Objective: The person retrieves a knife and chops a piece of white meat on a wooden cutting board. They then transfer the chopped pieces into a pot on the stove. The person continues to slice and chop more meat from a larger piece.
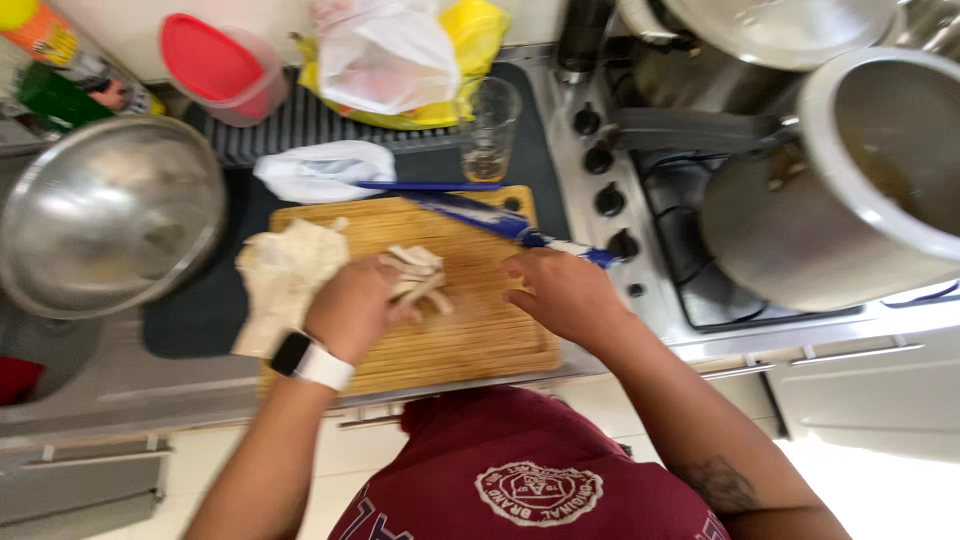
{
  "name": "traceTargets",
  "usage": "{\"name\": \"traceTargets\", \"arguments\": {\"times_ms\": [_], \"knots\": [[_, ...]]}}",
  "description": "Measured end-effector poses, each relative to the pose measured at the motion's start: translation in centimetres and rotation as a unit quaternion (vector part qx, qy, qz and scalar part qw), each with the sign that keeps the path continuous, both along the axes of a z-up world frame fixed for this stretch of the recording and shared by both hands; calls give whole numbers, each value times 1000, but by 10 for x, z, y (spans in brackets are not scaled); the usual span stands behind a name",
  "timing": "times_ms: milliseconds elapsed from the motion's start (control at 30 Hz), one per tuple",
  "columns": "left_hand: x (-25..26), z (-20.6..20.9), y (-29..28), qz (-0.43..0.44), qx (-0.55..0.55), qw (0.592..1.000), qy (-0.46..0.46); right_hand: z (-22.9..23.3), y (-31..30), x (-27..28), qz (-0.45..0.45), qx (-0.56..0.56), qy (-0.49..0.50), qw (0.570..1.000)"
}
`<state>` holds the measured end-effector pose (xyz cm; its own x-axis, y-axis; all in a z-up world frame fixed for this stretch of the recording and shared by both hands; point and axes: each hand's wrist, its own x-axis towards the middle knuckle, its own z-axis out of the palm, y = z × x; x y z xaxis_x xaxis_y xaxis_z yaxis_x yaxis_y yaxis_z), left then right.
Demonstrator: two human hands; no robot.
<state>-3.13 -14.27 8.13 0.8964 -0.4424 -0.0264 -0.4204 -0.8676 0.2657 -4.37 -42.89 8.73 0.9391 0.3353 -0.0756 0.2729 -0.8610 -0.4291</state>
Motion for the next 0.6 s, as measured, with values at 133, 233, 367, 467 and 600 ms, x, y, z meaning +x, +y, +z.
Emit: {"name": "traceTargets", "arguments": {"times_ms": [133,233,367,467,600], "knots": [[-3,-67,46,0,-2,999,-36,-39,79,20,37,-2,-3,999],[6,-80,56,-42,20,996,-74,-53,111,24,49,27,-43,997],[23,-96,68,-109,9,991,-82,-44,129,7,-7,-26,-12,1000],[42,-97,70,-178,-18,979,-98,-41,134,-2,-21,-51,-1,998],[57,-92,62,-225,-36,959,-171,-28,131,-11,-32,-39,0,999]]}}
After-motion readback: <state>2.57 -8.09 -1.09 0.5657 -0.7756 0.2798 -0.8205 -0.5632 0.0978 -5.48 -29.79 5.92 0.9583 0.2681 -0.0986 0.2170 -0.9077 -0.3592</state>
